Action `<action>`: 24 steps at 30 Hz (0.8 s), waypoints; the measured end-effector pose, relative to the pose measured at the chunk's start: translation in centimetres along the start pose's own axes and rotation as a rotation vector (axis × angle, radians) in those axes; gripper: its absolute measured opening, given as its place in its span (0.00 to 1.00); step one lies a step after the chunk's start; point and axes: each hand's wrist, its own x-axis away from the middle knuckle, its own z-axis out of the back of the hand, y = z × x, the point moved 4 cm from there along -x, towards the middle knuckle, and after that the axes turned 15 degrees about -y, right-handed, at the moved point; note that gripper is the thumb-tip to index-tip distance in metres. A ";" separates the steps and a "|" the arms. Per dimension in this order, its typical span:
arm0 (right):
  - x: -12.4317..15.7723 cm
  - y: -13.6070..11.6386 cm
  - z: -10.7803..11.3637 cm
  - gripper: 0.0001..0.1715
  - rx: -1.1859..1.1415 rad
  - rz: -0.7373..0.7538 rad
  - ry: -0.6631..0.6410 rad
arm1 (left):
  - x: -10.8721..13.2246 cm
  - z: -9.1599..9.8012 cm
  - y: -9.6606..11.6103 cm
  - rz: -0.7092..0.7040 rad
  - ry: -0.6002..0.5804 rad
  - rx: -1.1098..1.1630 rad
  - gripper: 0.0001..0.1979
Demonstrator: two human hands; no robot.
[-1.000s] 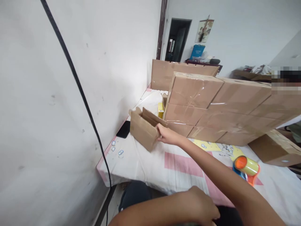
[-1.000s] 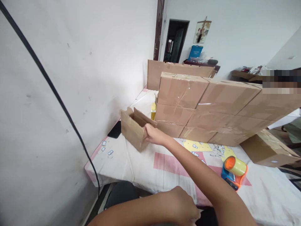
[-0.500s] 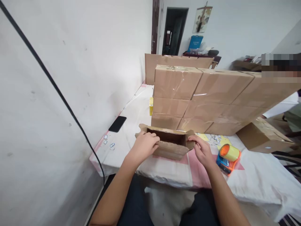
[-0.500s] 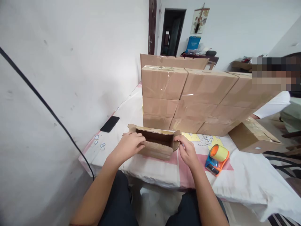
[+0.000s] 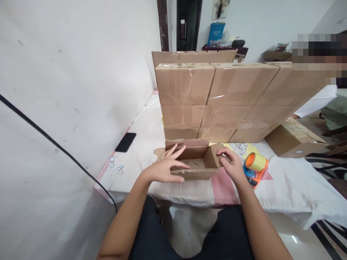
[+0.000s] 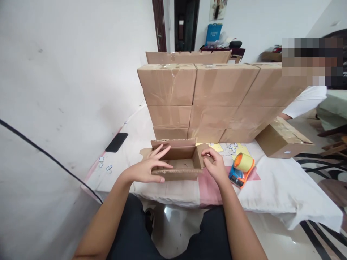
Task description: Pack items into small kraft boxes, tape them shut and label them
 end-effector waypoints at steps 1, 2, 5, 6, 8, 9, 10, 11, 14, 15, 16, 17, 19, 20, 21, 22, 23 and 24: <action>-0.1 0.3 0.0 0.07 -0.022 -0.028 -0.019 | -0.1 -0.2 -0.1 0.006 -0.026 -0.043 0.38; -0.1 0.6 0.0 0.09 -0.045 -0.052 -0.036 | -0.2 -0.4 -0.2 0.002 -0.049 -0.058 0.43; -0.2 1.1 -0.1 0.10 -0.102 -0.114 -0.081 | -0.3 -0.4 -0.5 -0.028 -0.026 0.058 0.36; -0.2 1.2 -0.1 0.10 -0.125 -0.136 -0.097 | -0.2 -0.3 -0.6 -0.024 0.000 0.119 0.32; -0.1 1.3 -0.4 0.09 -0.179 -0.184 -0.137 | -0.1 0.0 -0.9 0.003 0.016 0.215 0.29; -0.1 1.3 -0.5 0.09 -0.200 -0.212 -0.161 | 0.0 0.1 -1.0 0.021 0.008 0.236 0.30; -0.1 1.4 -0.7 0.10 -0.209 -0.233 -0.179 | 0.1 0.2 -1.2 0.036 0.005 0.241 0.30; -0.1 1.4 -0.8 0.10 -0.201 -0.242 -0.185 | 0.2 0.4 -1.3 0.041 0.007 0.233 0.32; -0.2 1.4 -0.8 0.10 -0.121 -0.204 -0.141 | 0.5 0.7 -1.9 0.014 -0.003 0.220 0.33; -0.2 1.3 -0.8 0.10 -0.100 -0.182 -0.120 | 0.6 0.8 -2.3 0.005 -0.001 0.228 0.33; -0.3 1.3 -0.8 0.09 -0.088 -0.168 -0.106 | 0.7 1.0 -2.6 -0.004 0.000 0.233 0.35; -0.3 1.3 -0.8 0.09 -0.083 -0.164 -0.103 | 0.8 1.1 -2.8 -0.016 -0.004 0.232 0.38; -0.3 1.4 -0.9 0.09 -0.091 -0.176 -0.112 | 1.0 1.2 -2.9 -0.064 -0.044 0.215 0.49; -0.3 1.4 -1.0 0.09 -0.096 -0.185 -0.119 | 1.1 1.2 -2.9 -0.082 -0.069 0.217 0.50; -0.3 1.4 -1.1 0.09 -0.102 -0.192 -0.125 | 1.2 1.1 -2.8 -0.078 -0.083 0.237 0.47; -0.3 1.4 -1.1 0.10 -0.106 -0.197 -0.129 | 1.2 1.1 -2.8 -0.055 -0.080 0.265 0.41; -0.3 1.4 -1.1 0.10 -0.107 -0.199 -0.128 | 1.2 1.2 -2.9 -0.025 -0.059 0.290 0.36; -0.3 1.4 -1.0 0.10 -0.104 -0.197 -0.126 | 1.3 1.2 -2.9 -0.002 -0.035 0.301 0.33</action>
